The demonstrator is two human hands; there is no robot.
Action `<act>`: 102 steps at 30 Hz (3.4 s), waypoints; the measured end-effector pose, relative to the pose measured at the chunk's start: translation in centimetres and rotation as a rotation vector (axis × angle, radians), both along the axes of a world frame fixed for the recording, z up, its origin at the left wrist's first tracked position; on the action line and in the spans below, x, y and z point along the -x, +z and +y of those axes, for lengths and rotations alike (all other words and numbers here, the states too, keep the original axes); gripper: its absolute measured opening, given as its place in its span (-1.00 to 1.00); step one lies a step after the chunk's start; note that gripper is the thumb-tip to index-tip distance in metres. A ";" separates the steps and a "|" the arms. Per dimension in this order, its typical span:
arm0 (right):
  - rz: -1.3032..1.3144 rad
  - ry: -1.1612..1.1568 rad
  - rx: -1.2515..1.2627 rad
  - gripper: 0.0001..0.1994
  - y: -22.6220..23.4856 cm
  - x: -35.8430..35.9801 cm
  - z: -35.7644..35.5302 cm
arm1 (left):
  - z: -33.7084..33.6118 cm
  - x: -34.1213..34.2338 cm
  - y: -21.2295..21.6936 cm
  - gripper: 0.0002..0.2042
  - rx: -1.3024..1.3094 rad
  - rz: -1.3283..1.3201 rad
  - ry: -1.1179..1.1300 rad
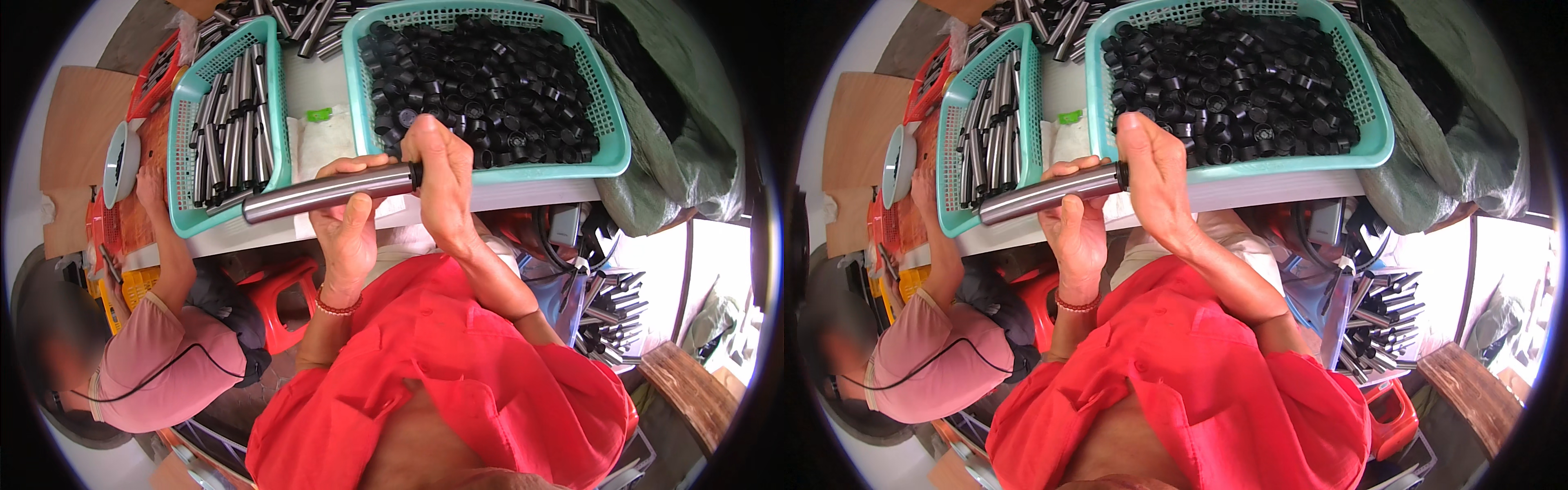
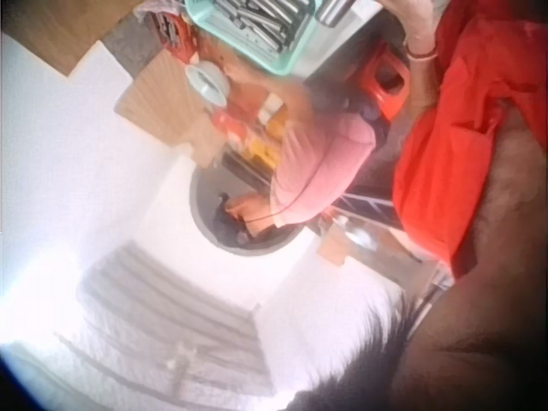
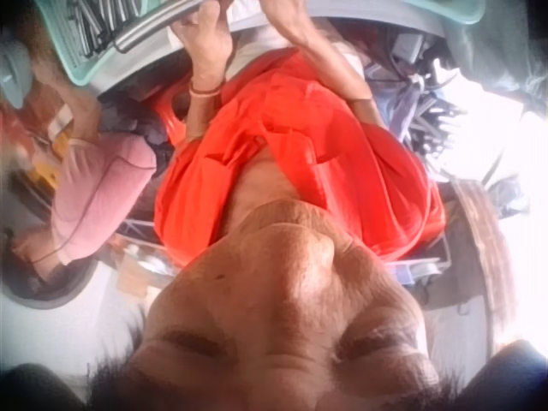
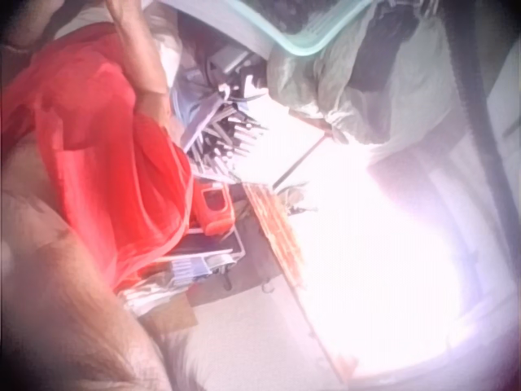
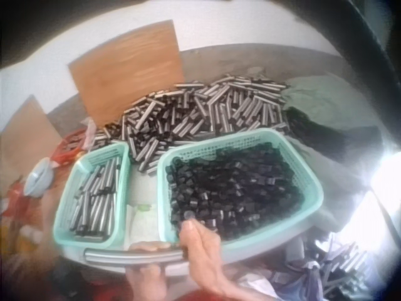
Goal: The person repeatedly picks a metal rod from a basket and attaches a black plastic cap to one end, then places the assembled unit into a separate basket. The process is repeated continuously throughout the clip.
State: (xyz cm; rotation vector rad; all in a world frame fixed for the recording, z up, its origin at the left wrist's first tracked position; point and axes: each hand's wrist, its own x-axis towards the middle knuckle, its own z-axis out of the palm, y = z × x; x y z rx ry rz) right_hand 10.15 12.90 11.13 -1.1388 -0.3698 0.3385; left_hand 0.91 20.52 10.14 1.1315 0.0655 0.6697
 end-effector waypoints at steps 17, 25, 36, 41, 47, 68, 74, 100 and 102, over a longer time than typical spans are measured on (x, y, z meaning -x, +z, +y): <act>-0.236 -0.117 0.006 -0.65 -0.4 0.6 -0.6 | -0.5 0.3 0.2 -0.63 0.206 -0.005 -0.024; -0.083 -0.087 -0.114 -0.65 -0.8 1.0 -0.8 | -0.9 0.2 0.3 -0.63 -0.138 -0.008 0.057; -0.294 -0.216 0.221 -0.84 -0.2 -2.1 -0.9 | 5.8 -1.2 3.5 -0.72 -0.439 0.137 0.313; -0.287 -0.245 0.261 -0.87 -0.2 -3.9 -2.7 | 9.5 -4.1 4.9 -0.74 -0.656 0.276 0.470; -0.262 -0.255 0.316 -0.90 -1.2 -3.7 -3.9 | 8.9 -3.7 2.7 -0.75 -0.660 0.332 0.648; -0.256 -0.162 0.431 -0.90 -1.2 -3.4 -3.5 | 8.2 0.9 1.7 -0.71 0.059 0.265 0.187; -0.266 -0.133 0.443 -0.89 -1.0 -3.2 -3.3 | 8.3 1.9 1.5 -0.63 0.288 0.180 -0.067; -0.265 -0.036 0.412 -0.91 0.5 -3.0 -3.0 | 5.6 1.7 2.5 -0.67 -0.155 0.375 -0.136; -0.330 0.008 0.375 -0.91 1.2 -3.0 -2.5 | 5.2 1.7 3.1 -0.69 -0.220 0.459 -0.161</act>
